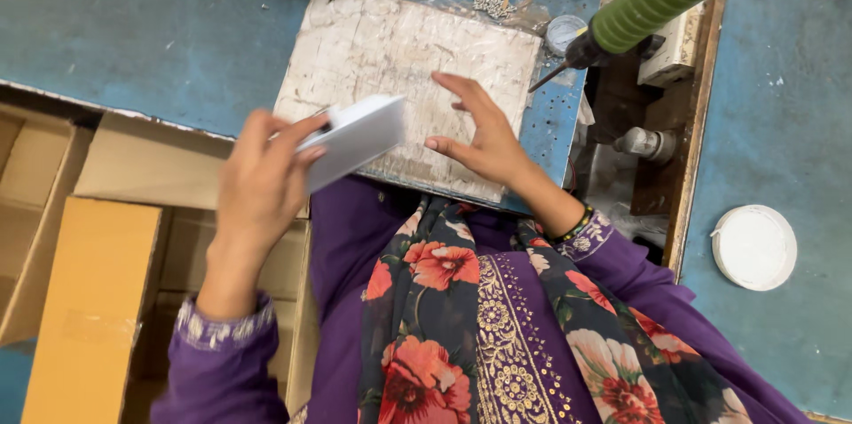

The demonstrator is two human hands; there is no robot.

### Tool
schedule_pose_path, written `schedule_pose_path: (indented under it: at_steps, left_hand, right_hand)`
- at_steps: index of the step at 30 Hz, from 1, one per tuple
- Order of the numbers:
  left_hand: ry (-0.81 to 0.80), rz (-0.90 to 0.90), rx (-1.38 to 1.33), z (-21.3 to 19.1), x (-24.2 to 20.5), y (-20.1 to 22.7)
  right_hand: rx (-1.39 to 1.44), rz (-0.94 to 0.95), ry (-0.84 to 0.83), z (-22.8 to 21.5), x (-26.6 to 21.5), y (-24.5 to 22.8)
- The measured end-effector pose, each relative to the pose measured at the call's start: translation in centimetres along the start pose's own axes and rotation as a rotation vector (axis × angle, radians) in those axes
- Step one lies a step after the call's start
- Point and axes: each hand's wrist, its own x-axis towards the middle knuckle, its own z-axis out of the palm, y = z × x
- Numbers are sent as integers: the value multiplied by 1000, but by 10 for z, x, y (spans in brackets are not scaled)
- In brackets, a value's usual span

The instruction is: The person uses a handheld drill to make holes in small white plastic square parts. They pick up each part, position it on a work surface, drill a hole, and then place the finished part into a stack. The process is repeated for multiple parts.

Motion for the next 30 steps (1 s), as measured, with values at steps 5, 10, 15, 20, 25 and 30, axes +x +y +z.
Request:
schedule_pose_path:
  at_steps: [5,10,15,20,25,30]
  left_hand:
    - [-79,366,4,32,51,17]
    - [-60,379,-35,52,75,33]
    - [48,371,93,83,81,44]
    - [56,208,92,107,82,35]
    - [39,23,227,120,102,37]
    - [-33,-23,203,113,109,32]
  right_hand:
    - [166,-26,64,-17,11,-5]
    - [179,-34,242,-27,3,11]
    - [117,58,228,-21,3,28]
    - [74,33,210,-21,1,36]
    - [160,63,224,-12,-1,21]
    - [-340,-142,308,-41,-27,-14]
